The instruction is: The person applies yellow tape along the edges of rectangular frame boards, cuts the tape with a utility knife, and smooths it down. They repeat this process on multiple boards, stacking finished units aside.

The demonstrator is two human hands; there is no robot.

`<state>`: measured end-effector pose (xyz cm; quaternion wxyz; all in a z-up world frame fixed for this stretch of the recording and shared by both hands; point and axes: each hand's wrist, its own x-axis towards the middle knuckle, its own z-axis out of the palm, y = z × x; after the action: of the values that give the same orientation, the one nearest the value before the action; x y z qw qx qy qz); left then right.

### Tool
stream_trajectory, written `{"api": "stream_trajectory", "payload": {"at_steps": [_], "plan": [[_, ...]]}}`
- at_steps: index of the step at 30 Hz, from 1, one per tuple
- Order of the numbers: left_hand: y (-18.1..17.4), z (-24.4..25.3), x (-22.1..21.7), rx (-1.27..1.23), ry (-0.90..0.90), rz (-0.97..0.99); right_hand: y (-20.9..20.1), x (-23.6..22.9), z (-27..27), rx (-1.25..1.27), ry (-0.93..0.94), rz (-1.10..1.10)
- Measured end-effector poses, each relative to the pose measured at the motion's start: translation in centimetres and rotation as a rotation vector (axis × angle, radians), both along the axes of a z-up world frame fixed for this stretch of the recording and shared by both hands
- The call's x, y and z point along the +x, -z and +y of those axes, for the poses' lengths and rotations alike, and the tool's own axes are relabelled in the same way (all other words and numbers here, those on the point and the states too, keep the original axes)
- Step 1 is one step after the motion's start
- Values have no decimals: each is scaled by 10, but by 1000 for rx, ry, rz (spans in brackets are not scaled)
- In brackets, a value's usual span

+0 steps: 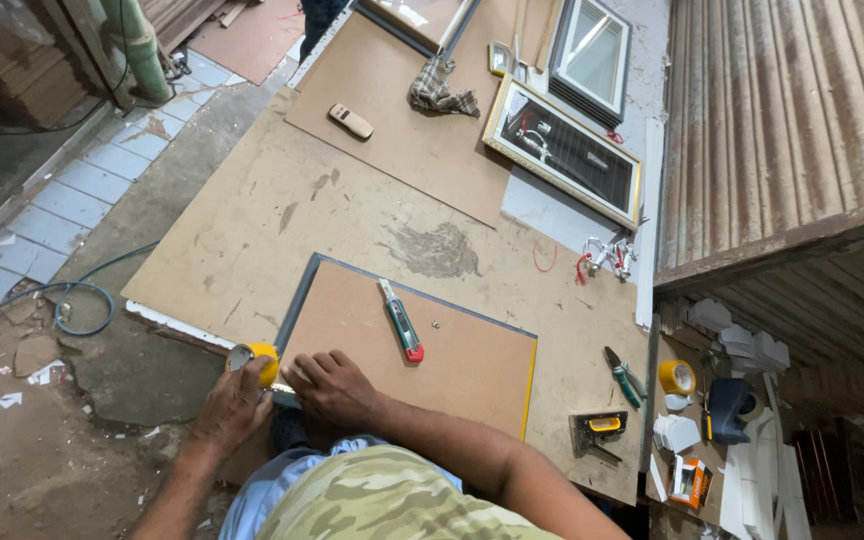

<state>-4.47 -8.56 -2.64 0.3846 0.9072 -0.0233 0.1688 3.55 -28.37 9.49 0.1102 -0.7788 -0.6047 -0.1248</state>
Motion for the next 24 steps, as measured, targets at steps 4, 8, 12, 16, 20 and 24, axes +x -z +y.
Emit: {"api": "stream_trajectory", "payload": {"at_steps": [4,8,12,16,20,24], "plan": [[-11,-12,-35,-249,-333,50,-1,2,31,-185,22,52],[-22,-14,-58,-459,-515,98,20,16,46,-173,-33,44],[-28,-16,-61,-502,-526,54,42,20,55,-29,-38,66],[-54,-19,-47,-533,-482,49,31,38,64,-87,247,609],[-91,-22,-37,-596,-423,10,4,49,56,64,165,1210],[-114,-26,-29,-615,-380,20,-12,50,36,83,35,1253]]}}
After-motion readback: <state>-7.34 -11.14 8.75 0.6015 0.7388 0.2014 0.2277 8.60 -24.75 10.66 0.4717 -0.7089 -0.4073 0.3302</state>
